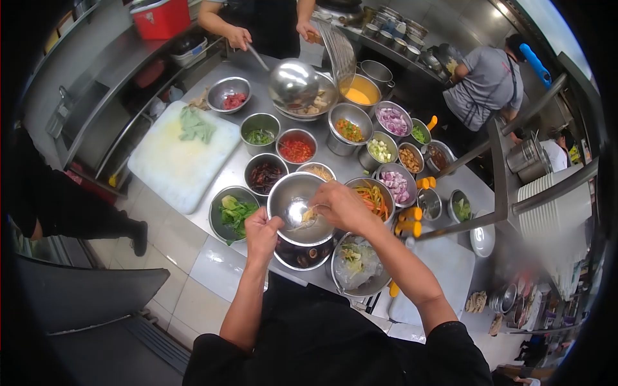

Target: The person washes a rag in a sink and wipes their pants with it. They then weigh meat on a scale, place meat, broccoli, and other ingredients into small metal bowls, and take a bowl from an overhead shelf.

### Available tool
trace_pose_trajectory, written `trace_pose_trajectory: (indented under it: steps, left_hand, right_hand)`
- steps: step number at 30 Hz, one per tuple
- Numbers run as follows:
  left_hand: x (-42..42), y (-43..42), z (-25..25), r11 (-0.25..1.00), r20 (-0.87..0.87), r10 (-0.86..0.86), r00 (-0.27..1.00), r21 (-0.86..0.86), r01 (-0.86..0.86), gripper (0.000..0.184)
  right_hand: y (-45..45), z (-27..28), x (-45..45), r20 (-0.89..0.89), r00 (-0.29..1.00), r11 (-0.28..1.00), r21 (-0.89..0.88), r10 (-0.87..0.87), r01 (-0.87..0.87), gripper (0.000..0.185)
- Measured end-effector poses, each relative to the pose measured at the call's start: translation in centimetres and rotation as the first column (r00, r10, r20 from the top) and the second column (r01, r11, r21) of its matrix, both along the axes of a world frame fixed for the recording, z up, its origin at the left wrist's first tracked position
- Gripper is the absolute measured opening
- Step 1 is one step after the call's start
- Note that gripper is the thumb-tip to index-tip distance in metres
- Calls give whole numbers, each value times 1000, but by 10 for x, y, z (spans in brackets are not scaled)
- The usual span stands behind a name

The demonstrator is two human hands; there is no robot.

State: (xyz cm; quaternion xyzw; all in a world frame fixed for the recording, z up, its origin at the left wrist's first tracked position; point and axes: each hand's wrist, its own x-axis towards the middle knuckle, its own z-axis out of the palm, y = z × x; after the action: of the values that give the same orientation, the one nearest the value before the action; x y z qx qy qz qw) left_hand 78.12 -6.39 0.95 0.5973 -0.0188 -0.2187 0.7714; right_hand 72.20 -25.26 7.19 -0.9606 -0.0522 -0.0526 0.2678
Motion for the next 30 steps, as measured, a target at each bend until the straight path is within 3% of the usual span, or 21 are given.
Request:
trace_pose_trajectory:
  steps: [4,7,9,10,12,13,15,16,18,19,22,24,26,28,30]
  left_hand:
    - [0,-8,-1,1000,8,-17,1000,-13,17,7]
    - [0,-13,-4,998,21,-21,1000,-61,22,4]
    - [-2,-15,-1,995,32,-47,998,-91,50,6]
    - [-3,-17,3,996,51,-33,998,-79,37,9]
    - [-4,-24,5,996,75,-46,996,-78,52,18]
    - [-6,-27,5,989,53,-68,996,-125,74,16]
    - [-4,-29,-6,991,80,-81,993,-96,89,15]
    - [-4,-31,-9,988,90,-104,990,-101,113,15]
    - [-5,-34,-4,983,33,-90,995,-158,95,14]
    - [-4,-36,-5,981,39,-102,994,-164,107,14]
    - [-2,-35,-6,987,21,-99,995,-126,101,12]
    - [0,-35,-7,991,33,-95,995,-91,97,12]
    - [0,-34,-10,995,42,-86,995,-55,88,12]
    - [-1,-34,-12,996,35,-82,996,-28,83,11]
    - [-3,-37,-9,996,23,-83,996,-33,83,10]
  right_hand:
    - [0,-4,-4,65,990,990,69,-124,119,19]
    - [0,11,-13,-14,979,975,94,-202,202,19]
    - [3,12,-20,18,995,994,-41,-103,104,19]
    - [5,7,-22,26,992,991,-43,-127,128,19]
    - [0,-4,-24,105,993,962,-260,-54,80,14]
    - [0,-5,-27,117,989,955,-272,-91,120,14]
    - [1,-8,-28,-120,992,940,-342,-24,-18,20]
    - [-2,-9,-29,-111,993,938,-347,-48,7,20]
    - [-10,-7,-31,-4,998,997,32,68,-68,22]
    - [-16,-4,-31,1,998,998,25,56,-56,22]
    - [-42,17,-28,101,968,954,220,-230,204,16]
    - [-84,8,-21,244,889,918,179,-389,353,14]
    - [-130,10,-12,89,826,815,251,-556,522,18]
    - [-180,-12,3,35,739,739,30,-673,673,22]
    - [-221,-46,23,-29,717,718,-45,-696,695,24]
